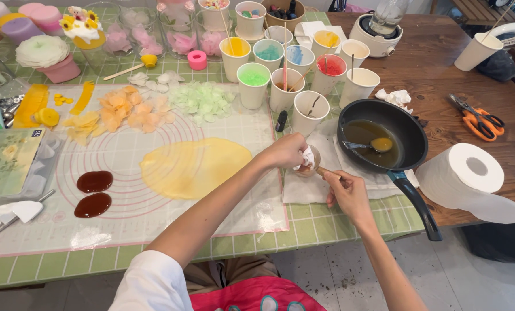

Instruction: The recorder adds liquid dye to melted wax in a paper cup and stirs it with a stick.

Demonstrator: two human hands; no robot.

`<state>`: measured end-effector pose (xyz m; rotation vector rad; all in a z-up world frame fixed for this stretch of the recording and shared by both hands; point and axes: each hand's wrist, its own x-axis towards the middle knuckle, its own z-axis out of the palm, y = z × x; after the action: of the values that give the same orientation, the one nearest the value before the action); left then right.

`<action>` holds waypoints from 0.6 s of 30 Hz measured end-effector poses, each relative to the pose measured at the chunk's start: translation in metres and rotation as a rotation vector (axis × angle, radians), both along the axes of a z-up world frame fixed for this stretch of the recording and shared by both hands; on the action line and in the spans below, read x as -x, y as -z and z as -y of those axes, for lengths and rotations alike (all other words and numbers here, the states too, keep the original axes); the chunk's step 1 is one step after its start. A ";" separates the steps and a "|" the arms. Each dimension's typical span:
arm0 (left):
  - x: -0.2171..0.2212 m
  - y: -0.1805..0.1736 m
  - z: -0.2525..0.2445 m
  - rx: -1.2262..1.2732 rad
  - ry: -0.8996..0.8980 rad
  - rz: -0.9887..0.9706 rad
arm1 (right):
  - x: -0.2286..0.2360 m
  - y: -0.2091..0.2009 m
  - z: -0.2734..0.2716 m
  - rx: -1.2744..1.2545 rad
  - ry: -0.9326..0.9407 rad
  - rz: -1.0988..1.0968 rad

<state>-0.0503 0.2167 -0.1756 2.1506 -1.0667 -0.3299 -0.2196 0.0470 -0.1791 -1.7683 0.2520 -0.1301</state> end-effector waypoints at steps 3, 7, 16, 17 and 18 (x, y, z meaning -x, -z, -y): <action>-0.002 0.003 0.000 0.030 -0.055 -0.070 | 0.000 -0.007 -0.003 0.054 0.010 -0.013; -0.009 0.012 0.003 0.056 -0.084 -0.182 | 0.000 -0.006 -0.001 0.032 -0.002 -0.020; -0.022 0.027 0.010 0.086 -0.156 -0.369 | -0.001 -0.006 0.000 0.006 -0.013 -0.032; -0.023 0.029 0.011 0.092 -0.162 -0.384 | -0.001 -0.006 -0.001 0.003 -0.007 -0.036; -0.024 0.030 0.012 0.092 -0.163 -0.383 | -0.001 -0.007 -0.001 0.002 -0.008 -0.035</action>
<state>-0.0259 0.2050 -0.2059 1.9728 -0.6726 -0.5768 -0.2191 0.0480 -0.1718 -1.7750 0.2698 -0.0938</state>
